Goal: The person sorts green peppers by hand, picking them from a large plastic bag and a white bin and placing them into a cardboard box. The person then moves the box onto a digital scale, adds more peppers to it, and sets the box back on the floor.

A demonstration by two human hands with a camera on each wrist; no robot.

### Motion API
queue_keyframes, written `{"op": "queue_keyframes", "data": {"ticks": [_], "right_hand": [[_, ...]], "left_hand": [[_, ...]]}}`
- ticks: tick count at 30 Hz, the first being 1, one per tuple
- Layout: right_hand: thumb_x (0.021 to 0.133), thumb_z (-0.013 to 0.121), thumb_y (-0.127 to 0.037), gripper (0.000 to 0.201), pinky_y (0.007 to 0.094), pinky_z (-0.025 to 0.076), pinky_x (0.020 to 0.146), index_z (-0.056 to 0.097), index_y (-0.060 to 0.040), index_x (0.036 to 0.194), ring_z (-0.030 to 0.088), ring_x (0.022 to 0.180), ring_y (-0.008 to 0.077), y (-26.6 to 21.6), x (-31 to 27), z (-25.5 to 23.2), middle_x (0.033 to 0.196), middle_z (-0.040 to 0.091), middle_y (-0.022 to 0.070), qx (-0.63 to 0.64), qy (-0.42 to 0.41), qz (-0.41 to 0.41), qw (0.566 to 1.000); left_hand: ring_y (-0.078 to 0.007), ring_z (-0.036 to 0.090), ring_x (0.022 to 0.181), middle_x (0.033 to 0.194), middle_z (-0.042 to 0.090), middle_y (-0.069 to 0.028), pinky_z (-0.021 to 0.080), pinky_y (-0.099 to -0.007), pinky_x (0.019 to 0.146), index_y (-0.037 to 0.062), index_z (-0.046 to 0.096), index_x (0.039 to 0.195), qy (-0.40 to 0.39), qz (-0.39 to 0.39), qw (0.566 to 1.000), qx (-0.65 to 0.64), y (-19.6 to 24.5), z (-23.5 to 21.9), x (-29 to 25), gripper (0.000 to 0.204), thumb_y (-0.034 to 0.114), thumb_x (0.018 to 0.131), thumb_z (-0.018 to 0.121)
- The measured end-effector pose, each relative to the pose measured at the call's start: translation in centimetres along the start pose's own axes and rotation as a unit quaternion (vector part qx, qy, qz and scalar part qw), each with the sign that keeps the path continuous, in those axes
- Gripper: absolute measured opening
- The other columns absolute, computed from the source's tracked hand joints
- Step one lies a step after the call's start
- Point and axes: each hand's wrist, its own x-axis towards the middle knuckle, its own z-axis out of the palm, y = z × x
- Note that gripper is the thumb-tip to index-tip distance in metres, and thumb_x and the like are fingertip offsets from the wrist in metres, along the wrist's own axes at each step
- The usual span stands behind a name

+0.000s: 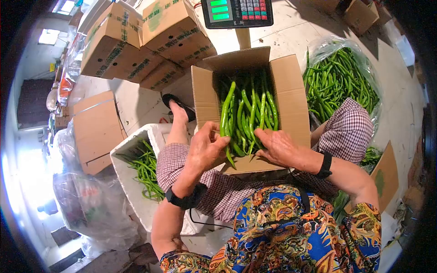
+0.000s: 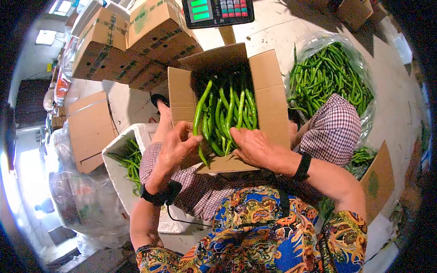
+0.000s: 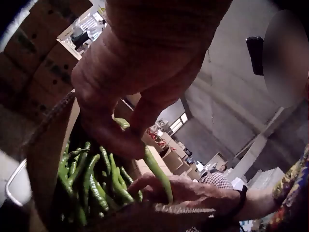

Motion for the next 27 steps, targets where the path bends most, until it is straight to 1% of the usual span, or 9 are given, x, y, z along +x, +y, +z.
{"op": "queue_keyframes", "data": {"ticks": [5, 7, 9, 11, 17, 20, 23, 24, 27], "right_hand": [[0.080, 0.069, -0.024, 0.055, 0.0511, 0.049, 0.065, 0.043, -0.0078, 0.125, 0.062, 0.079, 0.0417, -1.0, 1.0, -0.9, 0.087, 0.061, 0.0203, -0.029, -0.020, -0.043, 0.998], [0.082, 0.066, -0.022, 0.041, 0.0506, 0.049, 0.068, 0.051, -0.0082, 0.117, 0.062, 0.084, 0.0400, -0.6, 1.4, -1.2, 0.089, 0.060, 0.0202, -0.050, -0.193, 0.016, 0.980], [0.082, 0.064, -0.020, 0.033, 0.0501, 0.049, 0.068, 0.054, -0.0074, 0.112, 0.062, 0.084, 0.0396, -0.2, 1.4, -1.4, 0.088, 0.060, 0.0198, -0.057, -0.206, -0.006, 0.977], [0.083, 0.061, -0.019, 0.027, 0.0496, 0.049, 0.068, 0.057, -0.0066, 0.106, 0.063, 0.084, 0.0391, 0.2, 1.2, -1.4, 0.086, 0.061, 0.0194, -0.060, -0.220, -0.027, 0.973], [0.078, 0.058, -0.011, 0.021, 0.0474, 0.050, 0.068, 0.059, -0.0061, 0.099, 0.064, 0.083, 0.0376, 0.7, 1.3, -0.5, 0.091, 0.061, 0.0192, -0.100, -0.229, -0.070, 0.966], [0.078, 0.057, -0.011, 0.024, 0.0451, 0.051, 0.066, 0.060, -0.0078, 0.101, 0.065, 0.083, 0.0344, 0.5, 0.2, -0.3, 0.087, 0.061, 0.0176, -0.114, -0.136, -0.097, 0.979], [0.079, 0.056, -0.012, 0.024, 0.0450, 0.052, 0.064, 0.060, -0.0083, 0.102, 0.066, 0.082, 0.0330, 1.7, -0.2, -0.4, 0.085, 0.062, 0.0153, -0.150, -0.170, -0.089, 0.970], [0.079, 0.056, -0.013, 0.024, 0.0443, 0.053, 0.063, 0.060, -0.0092, 0.102, 0.066, 0.081, 0.0314, 1.8, 0.0, -0.3, 0.085, 0.062, 0.0137, -0.162, -0.177, -0.085, 0.967], [0.080, 0.056, -0.014, 0.022, 0.0432, 0.052, 0.063, 0.061, -0.0081, 0.100, 0.066, 0.080, 0.0312, 1.6, -0.3, -0.1, 0.085, 0.062, 0.0136, -0.180, -0.156, -0.110, 0.965]], "left_hand": [[-0.0261, 0.062, 0.060, 0.070, 0.061, -0.0150, 0.049, -0.0366, 0.058, -0.0016, 0.053, 0.102, 0.086, 0.054, 0.991, 0.090, -2.7, 1.2, -0.5, 0.032, 0.014, 0.079, 0.068], [-0.0223, 0.062, 0.061, 0.069, 0.060, -0.0124, 0.048, -0.0348, 0.056, -0.0025, 0.053, 0.101, 0.083, 0.053, 0.991, 0.090, -2.0, 1.2, -0.7, 0.030, 0.013, 0.080, 0.068], [-0.0179, 0.063, 0.063, 0.071, 0.061, -0.0099, 0.051, -0.0306, 0.055, -0.0030, 0.051, 0.105, 0.042, -0.002, 0.997, 0.064, -0.8, 0.8, -2.0, 0.029, 0.010, 0.084, 0.066], [-0.0152, 0.064, 0.066, 0.074, 0.061, -0.0083, 0.054, -0.0266, 0.056, -0.0037, 0.048, 0.109, 0.017, -0.128, 0.953, -0.273, -0.1, 0.6, -2.9, 0.029, 0.007, 0.087, 0.063], [-0.0188, 0.064, 0.057, 0.073, 0.062, -0.0116, 0.053, -0.0311, 0.048, -0.0040, 0.041, 0.119, 0.050, -0.099, 0.980, -0.163, -2.3, 2.2, 0.6, 0.044, 0.007, 0.085, 0.065], [-0.0261, 0.065, 0.052, 0.069, 0.064, -0.0180, 0.053, -0.0375, 0.049, -0.0036, 0.030, 0.131, 0.069, 0.034, 0.988, 0.132, -3.4, 3.7, 2.0, 0.062, 0.005, 0.081, 0.066], [-0.0295, 0.066, 0.053, 0.069, 0.064, -0.0206, 0.055, -0.0391, 0.052, -0.0023, 0.027, 0.133, -0.001, -0.045, 0.999, 0.023, -4.6, 5.5, 2.3, 0.064, 0.004, 0.082, 0.065], [-0.0311, 0.066, 0.052, 0.072, 0.065, -0.0239, 0.056, -0.0396, 0.054, -0.0038, 0.023, 0.136, 0.036, 0.065, 0.987, 0.143, -5.0, 6.0, 2.6, 0.068, 0.005, 0.082, 0.064], [-0.0260, 0.067, 0.055, 0.083, 0.066, -0.0209, 0.056, -0.0360, 0.044, -0.0008, 0.018, 0.136, -0.031, -0.088, 0.994, 0.058, -4.8, 6.4, 3.1, 0.066, -0.001, 0.085, 0.060]]}}
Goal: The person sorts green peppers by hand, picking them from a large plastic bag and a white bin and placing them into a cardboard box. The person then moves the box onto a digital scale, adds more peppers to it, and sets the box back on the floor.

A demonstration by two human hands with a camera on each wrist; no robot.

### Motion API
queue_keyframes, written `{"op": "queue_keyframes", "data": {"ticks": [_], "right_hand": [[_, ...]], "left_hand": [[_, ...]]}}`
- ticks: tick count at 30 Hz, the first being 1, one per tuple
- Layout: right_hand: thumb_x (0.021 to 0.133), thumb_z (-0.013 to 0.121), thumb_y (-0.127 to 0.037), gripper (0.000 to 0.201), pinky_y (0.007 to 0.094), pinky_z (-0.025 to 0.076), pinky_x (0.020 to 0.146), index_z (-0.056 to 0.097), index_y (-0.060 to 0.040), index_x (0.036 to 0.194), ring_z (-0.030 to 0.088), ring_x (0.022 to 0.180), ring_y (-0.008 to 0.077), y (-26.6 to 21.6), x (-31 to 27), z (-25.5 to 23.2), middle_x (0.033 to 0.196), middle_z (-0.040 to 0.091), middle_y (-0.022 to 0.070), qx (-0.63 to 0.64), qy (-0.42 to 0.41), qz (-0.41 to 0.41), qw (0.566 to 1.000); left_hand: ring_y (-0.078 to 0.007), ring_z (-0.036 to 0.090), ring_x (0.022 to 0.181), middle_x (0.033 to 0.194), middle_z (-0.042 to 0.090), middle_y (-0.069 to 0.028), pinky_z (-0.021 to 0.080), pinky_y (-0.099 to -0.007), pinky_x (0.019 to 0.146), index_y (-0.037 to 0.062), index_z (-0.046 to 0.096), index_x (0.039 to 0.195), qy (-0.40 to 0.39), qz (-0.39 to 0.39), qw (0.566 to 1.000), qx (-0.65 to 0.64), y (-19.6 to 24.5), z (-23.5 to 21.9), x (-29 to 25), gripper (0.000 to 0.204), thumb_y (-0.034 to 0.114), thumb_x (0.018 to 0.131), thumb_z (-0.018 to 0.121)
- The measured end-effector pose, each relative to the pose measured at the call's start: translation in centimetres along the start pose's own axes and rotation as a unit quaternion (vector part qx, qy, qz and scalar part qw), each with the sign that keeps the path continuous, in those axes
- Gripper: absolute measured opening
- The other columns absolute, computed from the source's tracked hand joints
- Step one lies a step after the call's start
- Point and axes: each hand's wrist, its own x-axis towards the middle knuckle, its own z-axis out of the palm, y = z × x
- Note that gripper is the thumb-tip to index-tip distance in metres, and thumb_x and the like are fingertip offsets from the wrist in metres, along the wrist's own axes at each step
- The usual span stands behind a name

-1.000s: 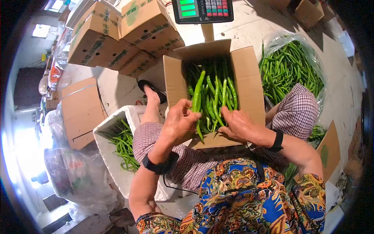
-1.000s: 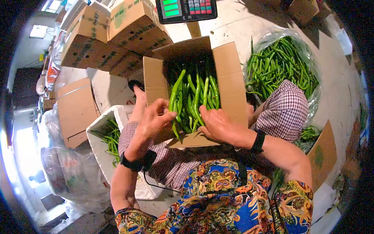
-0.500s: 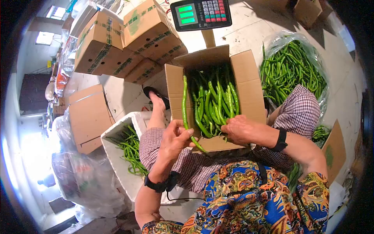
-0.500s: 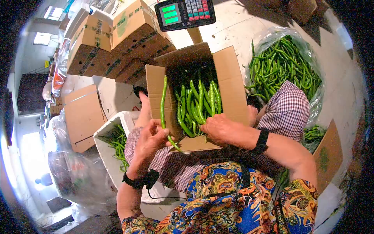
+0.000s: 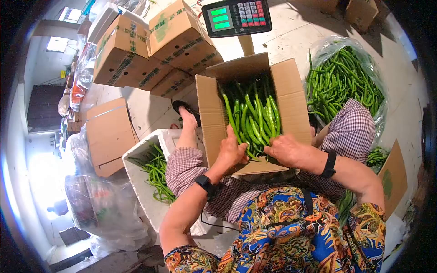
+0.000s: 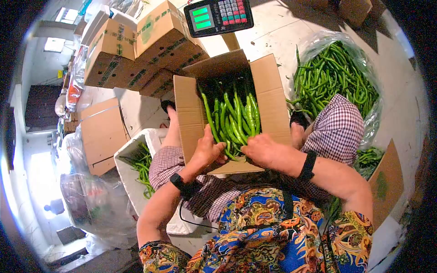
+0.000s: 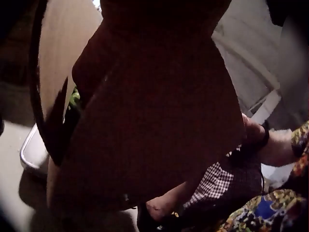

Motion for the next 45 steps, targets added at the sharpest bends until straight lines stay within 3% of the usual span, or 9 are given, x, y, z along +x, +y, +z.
{"op": "queue_keyframes", "data": {"ticks": [7, 16, 23, 27, 29, 35, 38, 40, 45], "right_hand": [[0.080, 0.056, -0.015, 0.016, 0.0434, 0.051, 0.063, 0.061, -0.0054, 0.092, 0.064, 0.077, 0.0329, -0.5, 0.1, 0.2, 0.087, 0.062, 0.0140, -0.035, -0.005, 0.004, 0.999], [0.077, 0.058, -0.013, 0.012, 0.0474, 0.050, 0.064, 0.063, -0.0061, 0.085, 0.063, 0.079, 0.0371, 0.6, 0.2, 0.9, 0.084, 0.061, 0.0159, 0.105, 0.043, 0.025, 0.993], [0.075, 0.059, -0.015, 0.016, 0.0442, 0.051, 0.058, 0.067, -0.0125, 0.089, 0.067, 0.073, 0.0330, 1.1, 0.3, -1.0, 0.078, 0.067, 0.0118, 0.079, -0.045, -0.071, 0.993], [0.075, 0.059, -0.015, 0.016, 0.0438, 0.052, 0.059, 0.067, -0.0090, 0.088, 0.067, 0.073, 0.0317, 1.2, 0.8, 1.6, 0.076, 0.067, 0.0121, 0.024, 0.118, -0.111, 0.987], [0.076, 0.059, -0.017, 0.014, 0.0423, 0.053, 0.059, 0.067, -0.0078, 0.084, 0.068, 0.071, 0.0298, 0.0, 1.5, -0.3, 0.074, 0.066, 0.0118, -0.030, -0.065, -0.027, 0.997], [0.082, 0.057, -0.019, 0.016, 0.0403, 0.052, 0.062, 0.070, -0.0094, 0.080, 0.066, 0.074, 0.0245, 0.1, 0.4, -0.1, 0.076, 0.065, 0.0086, -0.004, -0.067, -0.048, 0.997], [0.084, 0.054, -0.014, 0.045, 0.0407, 0.050, 0.062, 0.050, -0.0131, 0.130, 0.062, 0.070, 0.0284, -0.2, -5.9, -2.7, 0.078, 0.056, 0.0138, 0.025, 0.283, -0.120, 0.951], [0.088, 0.053, -0.012, 0.053, 0.0441, 0.049, 0.072, 0.039, -0.0118, 0.138, 0.061, 0.083, 0.0299, -1.2, -9.5, -10.0, 0.091, 0.056, 0.0127, 0.175, 0.071, 0.009, 0.982], [0.090, 0.058, -0.016, 0.024, 0.0261, 0.051, 0.063, 0.066, -0.0041, 0.110, 0.061, 0.066, 0.0108, 5.3, -22.7, -12.7, 0.081, 0.066, 0.0045, 0.428, 0.367, 0.340, 0.752]], "left_hand": [[-0.0526, 0.059, 0.095, 0.096, 0.062, -0.0344, 0.048, -0.0529, 0.083, 0.0015, 0.013, 0.144, 0.068, 0.062, 0.989, 0.113, -1.5, 0.4, -0.4, 0.081, 0.009, 0.080, 0.063], [-0.0440, 0.063, 0.076, 0.086, 0.064, -0.0280, 0.051, -0.0497, 0.068, 0.0021, 0.023, 0.143, 0.045, 0.081, 0.936, 0.340, 3.4, -3.2, -1.8, 0.081, 0.019, 0.079, 0.071], [-0.0332, 0.063, 0.084, 0.085, 0.058, -0.0153, 0.053, -0.0431, 0.070, 0.0067, 0.066, 0.084, -0.101, 0.340, 0.842, 0.406, 0.0, -1.8, -0.5, 0.012, 0.015, 0.078, 0.061], [-0.0317, 0.063, 0.076, 0.083, 0.057, -0.0136, 0.053, -0.0417, 0.063, 0.0087, 0.065, 0.089, -0.080, 0.381, 0.816, 0.427, -0.3, -1.1, 0.9, 0.012, 0.012, 0.079, 0.060], [-0.0316, 0.063, 0.075, 0.083, 0.057, -0.0139, 0.054, -0.0413, 0.063, 0.0089, 0.065, 0.090, -0.088, 0.375, 0.802, 0.457, 0.0, -0.9, 1.0, 0.012, 0.011, 0.078, 0.060], [-0.0386, 0.062, 0.080, 0.087, 0.057, -0.0176, 0.052, -0.0480, 0.065, 0.0087, 0.063, 0.099, -0.126, 0.324, 0.847, 0.403, 0.2, -1.4, 0.2, 0.021, 0.013, 0.079, 0.058], [-0.0371, 0.061, 0.075, 0.082, 0.056, -0.0172, 0.052, -0.0447, 0.064, 0.0058, 0.061, 0.100, -0.106, 0.313, 0.887, 0.323, 3.4, -2.5, -2.3, 0.021, 0.015, 0.082, 0.063], [-0.0331, 0.062, 0.070, 0.081, 0.058, -0.0153, 0.051, -0.0398, 0.062, 0.0046, 0.062, 0.106, -0.070, 0.338, 0.922, 0.177, 4.1, -3.6, -3.1, 0.025, 0.012, 0.082, 0.064], [-0.0212, 0.065, 0.078, 0.089, 0.066, -0.0140, 0.050, -0.0290, 0.071, 0.0005, 0.065, 0.107, -0.039, 0.211, 0.975, 0.056, 7.2, -5.1, -5.6, 0.027, 0.009, 0.082, 0.064]]}}
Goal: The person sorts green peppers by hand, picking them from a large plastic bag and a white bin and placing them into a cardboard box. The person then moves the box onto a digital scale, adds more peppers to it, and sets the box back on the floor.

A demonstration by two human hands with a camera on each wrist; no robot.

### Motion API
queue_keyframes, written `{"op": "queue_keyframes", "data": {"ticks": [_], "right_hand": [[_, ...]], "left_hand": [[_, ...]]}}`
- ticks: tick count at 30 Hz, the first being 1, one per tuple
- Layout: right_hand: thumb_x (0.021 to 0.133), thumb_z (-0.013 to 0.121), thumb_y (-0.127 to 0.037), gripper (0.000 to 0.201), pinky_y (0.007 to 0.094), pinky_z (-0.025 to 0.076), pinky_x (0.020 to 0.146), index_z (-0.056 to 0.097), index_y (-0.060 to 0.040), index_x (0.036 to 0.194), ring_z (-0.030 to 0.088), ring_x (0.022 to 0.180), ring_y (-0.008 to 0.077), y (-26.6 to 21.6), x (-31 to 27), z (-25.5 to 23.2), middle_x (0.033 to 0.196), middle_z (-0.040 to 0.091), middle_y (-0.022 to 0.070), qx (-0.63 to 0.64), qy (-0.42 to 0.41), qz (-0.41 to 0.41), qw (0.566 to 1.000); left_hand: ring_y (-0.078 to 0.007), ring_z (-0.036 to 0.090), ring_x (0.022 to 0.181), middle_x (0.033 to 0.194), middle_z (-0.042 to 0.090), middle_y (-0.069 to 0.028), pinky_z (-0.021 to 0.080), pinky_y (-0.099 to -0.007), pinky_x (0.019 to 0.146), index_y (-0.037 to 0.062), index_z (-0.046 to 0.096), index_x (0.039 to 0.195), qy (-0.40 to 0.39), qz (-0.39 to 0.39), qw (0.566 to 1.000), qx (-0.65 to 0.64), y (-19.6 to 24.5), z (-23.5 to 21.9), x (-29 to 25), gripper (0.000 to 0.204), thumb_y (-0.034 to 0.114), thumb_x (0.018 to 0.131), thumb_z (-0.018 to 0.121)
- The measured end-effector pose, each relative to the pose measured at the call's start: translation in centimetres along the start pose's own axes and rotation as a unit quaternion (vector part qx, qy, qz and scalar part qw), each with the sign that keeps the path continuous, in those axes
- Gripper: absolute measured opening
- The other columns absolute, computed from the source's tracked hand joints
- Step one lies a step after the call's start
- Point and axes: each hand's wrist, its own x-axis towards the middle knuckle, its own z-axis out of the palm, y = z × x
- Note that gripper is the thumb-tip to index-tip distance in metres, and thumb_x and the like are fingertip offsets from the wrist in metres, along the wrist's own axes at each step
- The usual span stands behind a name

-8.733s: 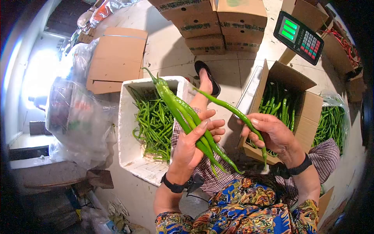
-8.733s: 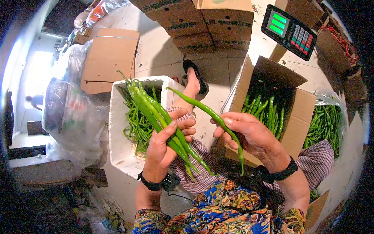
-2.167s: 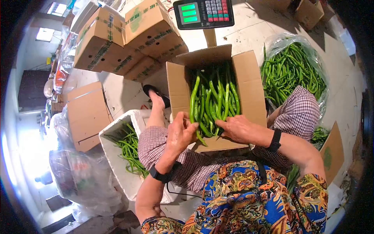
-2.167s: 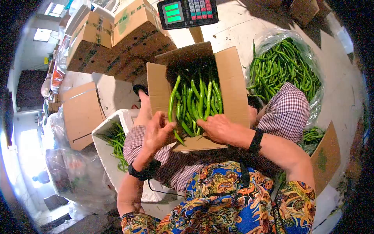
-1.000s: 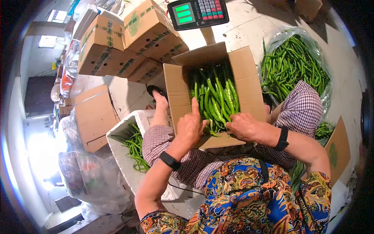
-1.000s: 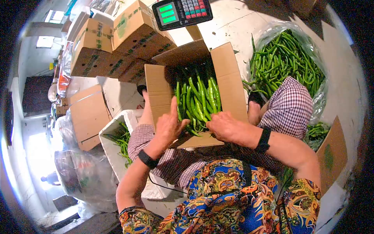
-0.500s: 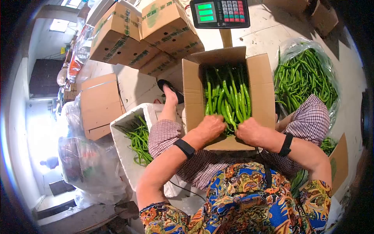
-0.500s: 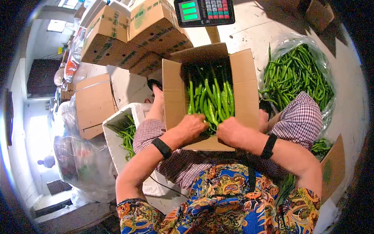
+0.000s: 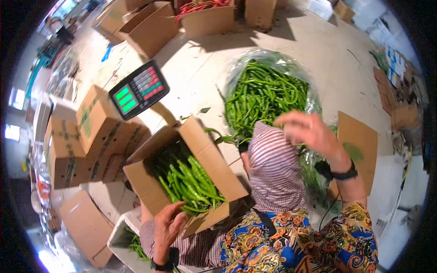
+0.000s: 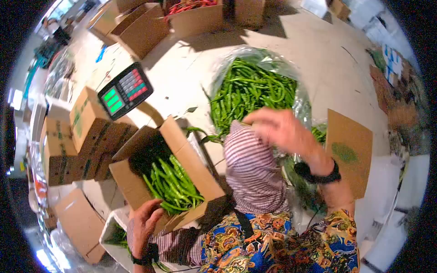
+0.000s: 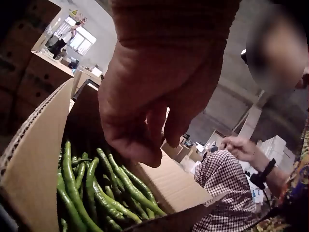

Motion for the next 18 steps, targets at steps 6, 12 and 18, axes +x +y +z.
{"op": "queue_keyframes", "data": {"ticks": [6, 12, 18], "right_hand": [[0.086, 0.062, -0.026, 0.030, 0.0298, 0.051, 0.060, 0.064, -0.0011, 0.103, 0.061, 0.069, 0.0121, 27.5, 2.3, -5.5, 0.083, 0.064, 0.0052, -0.009, 0.159, 0.197, 0.967], [0.071, 0.076, -0.036, 0.072, 0.0436, 0.039, 0.101, 0.050, 0.0025, 0.125, 0.047, 0.118, 0.0381, 33.7, 4.7, -2.2, 0.128, 0.050, 0.0233, -0.232, 0.262, 0.198, 0.916], [0.063, 0.083, -0.035, 0.094, 0.0468, 0.034, 0.101, 0.034, 0.0074, 0.131, 0.036, 0.121, 0.0417, 32.2, 9.0, -0.8, 0.132, 0.037, 0.0243, -0.325, 0.330, 0.173, 0.869]], "left_hand": [[-0.0180, 0.064, 0.081, 0.090, 0.067, -0.0114, 0.049, -0.0276, 0.075, -0.0028, 0.063, 0.111, -0.037, -0.075, 0.996, -0.017, 4.9, 1.3, 0.7, 0.028, 0.008, 0.086, 0.061], [-0.0165, 0.063, 0.081, 0.091, 0.067, -0.0116, 0.049, -0.0259, 0.075, -0.0063, 0.060, 0.112, -0.069, -0.150, 0.981, -0.103, 4.2, 3.7, 1.4, 0.028, 0.006, 0.087, 0.060], [-0.0169, 0.063, 0.079, 0.087, 0.065, -0.0107, 0.049, -0.0271, 0.073, -0.0063, 0.059, 0.113, -0.058, -0.191, 0.969, -0.144, 6.8, 5.6, 3.1, 0.029, 0.006, 0.087, 0.060]]}}
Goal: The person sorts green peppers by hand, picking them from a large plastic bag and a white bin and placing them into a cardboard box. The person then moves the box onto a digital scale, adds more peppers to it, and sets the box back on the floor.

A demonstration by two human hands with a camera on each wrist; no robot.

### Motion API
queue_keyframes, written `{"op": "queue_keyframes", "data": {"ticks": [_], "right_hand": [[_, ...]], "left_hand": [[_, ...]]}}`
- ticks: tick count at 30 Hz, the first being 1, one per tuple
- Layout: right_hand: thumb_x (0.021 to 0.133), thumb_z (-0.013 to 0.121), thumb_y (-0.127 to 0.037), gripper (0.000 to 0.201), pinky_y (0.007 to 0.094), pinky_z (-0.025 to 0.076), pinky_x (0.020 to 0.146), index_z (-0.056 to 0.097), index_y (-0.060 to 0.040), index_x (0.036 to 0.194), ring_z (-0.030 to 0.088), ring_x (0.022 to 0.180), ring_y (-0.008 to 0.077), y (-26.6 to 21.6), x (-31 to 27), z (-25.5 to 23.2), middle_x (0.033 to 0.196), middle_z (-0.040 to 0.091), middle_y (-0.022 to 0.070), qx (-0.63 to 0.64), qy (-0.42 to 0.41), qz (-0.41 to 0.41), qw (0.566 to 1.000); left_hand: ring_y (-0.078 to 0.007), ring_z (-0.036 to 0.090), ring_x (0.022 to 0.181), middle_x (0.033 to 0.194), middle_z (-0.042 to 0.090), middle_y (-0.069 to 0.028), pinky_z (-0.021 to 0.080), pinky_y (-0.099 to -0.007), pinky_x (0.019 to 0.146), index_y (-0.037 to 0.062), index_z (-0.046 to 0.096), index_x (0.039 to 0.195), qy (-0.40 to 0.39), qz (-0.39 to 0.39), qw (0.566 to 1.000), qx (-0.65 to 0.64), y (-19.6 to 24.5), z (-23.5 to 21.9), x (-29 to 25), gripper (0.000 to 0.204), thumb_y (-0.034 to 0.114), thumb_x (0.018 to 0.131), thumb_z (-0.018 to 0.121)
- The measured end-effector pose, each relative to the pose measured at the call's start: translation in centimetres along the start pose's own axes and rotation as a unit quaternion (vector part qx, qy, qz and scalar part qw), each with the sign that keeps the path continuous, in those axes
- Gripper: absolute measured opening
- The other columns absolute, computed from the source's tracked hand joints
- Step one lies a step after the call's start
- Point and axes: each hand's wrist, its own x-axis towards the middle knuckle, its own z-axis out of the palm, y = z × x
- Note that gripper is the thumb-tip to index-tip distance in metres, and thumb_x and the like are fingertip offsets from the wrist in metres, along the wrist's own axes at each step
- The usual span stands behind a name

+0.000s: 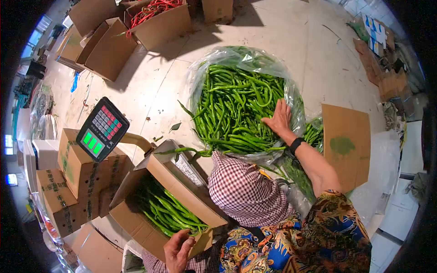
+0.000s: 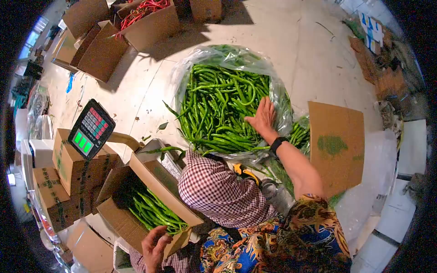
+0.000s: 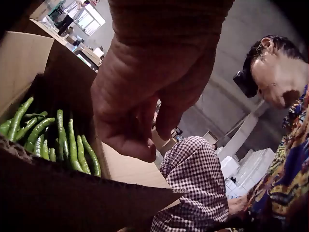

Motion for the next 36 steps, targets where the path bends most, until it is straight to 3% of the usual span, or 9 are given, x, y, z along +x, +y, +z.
{"op": "queue_keyframes", "data": {"ticks": [3, 7, 9, 11, 15, 23, 31, 32, 36], "right_hand": [[0.063, 0.085, -0.033, 0.097, 0.0492, 0.034, 0.099, 0.031, 0.0055, 0.134, 0.034, 0.122, 0.0403, 0.0, 1.0, -0.4, 0.132, 0.035, 0.0229, -0.005, -0.006, 0.039, 0.999], [0.070, 0.081, -0.024, 0.079, 0.0474, 0.036, 0.098, 0.037, 0.0044, 0.129, 0.035, 0.123, 0.0394, -1.6, -0.3, -1.2, 0.129, 0.039, 0.0207, -0.051, 0.123, -0.077, 0.988], [0.069, 0.081, -0.025, 0.076, 0.0466, 0.037, 0.097, 0.041, 0.0025, 0.128, 0.039, 0.119, 0.0391, -1.3, -2.8, 0.2, 0.126, 0.043, 0.0203, 0.095, -0.047, -0.205, 0.973], [0.068, 0.079, -0.028, 0.076, 0.0453, 0.038, 0.100, 0.045, 0.0068, 0.125, 0.045, 0.116, 0.0398, -3.0, -5.6, 0.7, 0.125, 0.047, 0.0239, 0.083, -0.192, -0.172, 0.963], [0.067, 0.080, -0.033, 0.081, 0.0465, 0.036, 0.094, 0.042, 0.0058, 0.128, 0.044, 0.110, 0.0366, -3.4, -7.7, 3.8, 0.119, 0.047, 0.0219, 0.009, -0.151, -0.172, 0.973], [0.063, 0.083, -0.021, 0.073, 0.0442, 0.035, 0.087, 0.041, 0.0017, 0.119, 0.044, 0.105, 0.0370, -4.3, -8.5, 5.3, 0.115, 0.043, 0.0209, -0.021, -0.175, -0.225, 0.958], [0.066, 0.068, -0.015, 0.059, 0.0513, 0.041, 0.085, 0.043, 0.0003, 0.117, 0.053, 0.096, 0.0431, -4.7, -6.1, 2.9, 0.104, 0.053, 0.0238, 0.068, -0.236, -0.111, 0.963], [0.063, 0.069, -0.012, 0.059, 0.0487, 0.040, 0.085, 0.044, 0.0001, 0.115, 0.051, 0.099, 0.0405, -3.4, -7.3, 4.2, 0.106, 0.051, 0.0222, 0.044, -0.127, -0.181, 0.974], [0.054, 0.072, -0.006, 0.062, 0.0430, 0.036, 0.084, 0.047, -0.0016, 0.110, 0.045, 0.102, 0.0346, -5.9, -8.7, 5.1, 0.108, 0.049, 0.0176, -0.058, -0.044, -0.268, 0.961]], "left_hand": [[-0.0142, 0.060, 0.089, 0.101, 0.064, -0.0067, 0.047, -0.0259, 0.080, -0.0026, 0.059, 0.121, -0.020, -0.023, 0.999, -0.042, -0.7, 0.1, -0.6, 0.033, 0.015, 0.093, 0.061], [-0.0130, 0.059, 0.086, 0.099, 0.064, -0.0062, 0.047, -0.0254, 0.078, -0.0031, 0.059, 0.120, -0.002, -0.020, 0.997, -0.069, -1.0, 1.3, 0.0, 0.032, 0.014, 0.093, 0.060], [-0.0130, 0.058, 0.086, 0.098, 0.064, -0.0056, 0.047, -0.0251, 0.078, -0.0030, 0.059, 0.119, 0.004, -0.030, 0.998, -0.053, -0.6, 1.5, 0.0, 0.031, 0.013, 0.093, 0.060], [-0.0143, 0.060, 0.087, 0.099, 0.066, -0.0073, 0.048, -0.0259, 0.078, -0.0024, 0.060, 0.118, 0.010, -0.029, 0.998, -0.057, -0.5, 1.6, 0.2, 0.029, 0.013, 0.093, 0.060], [-0.0175, 0.062, 0.078, 0.088, 0.065, -0.0107, 0.049, -0.0299, 0.073, -0.0066, 0.059, 0.113, 0.030, -0.030, 0.998, 0.050, 0.4, 2.1, 0.8, 0.028, 0.009, 0.090, 0.060], [-0.0119, 0.058, 0.082, 0.092, 0.064, -0.0055, 0.046, -0.0240, 0.076, -0.0044, 0.059, 0.118, 0.013, -0.045, 0.996, -0.070, -2.7, 2.2, 1.3, 0.031, 0.010, 0.091, 0.062], [-0.0118, 0.058, 0.083, 0.095, 0.064, -0.0054, 0.046, -0.0245, 0.077, -0.0028, 0.061, 0.116, 0.028, -0.052, 0.996, -0.063, -3.5, 1.6, 0.9, 0.030, 0.013, 0.091, 0.062], [-0.0117, 0.058, 0.084, 0.095, 0.064, -0.0053, 0.047, -0.0243, 0.077, -0.0027, 0.061, 0.116, 0.036, -0.070, 0.994, -0.077, -3.6, 1.6, 0.9, 0.030, 0.013, 0.091, 0.062], [-0.0113, 0.058, 0.083, 0.094, 0.064, -0.0045, 0.046, -0.0239, 0.076, -0.0025, 0.061, 0.116, 0.028, -0.047, 0.996, -0.074, -3.9, 2.1, 1.3, 0.030, 0.013, 0.091, 0.063]]}}
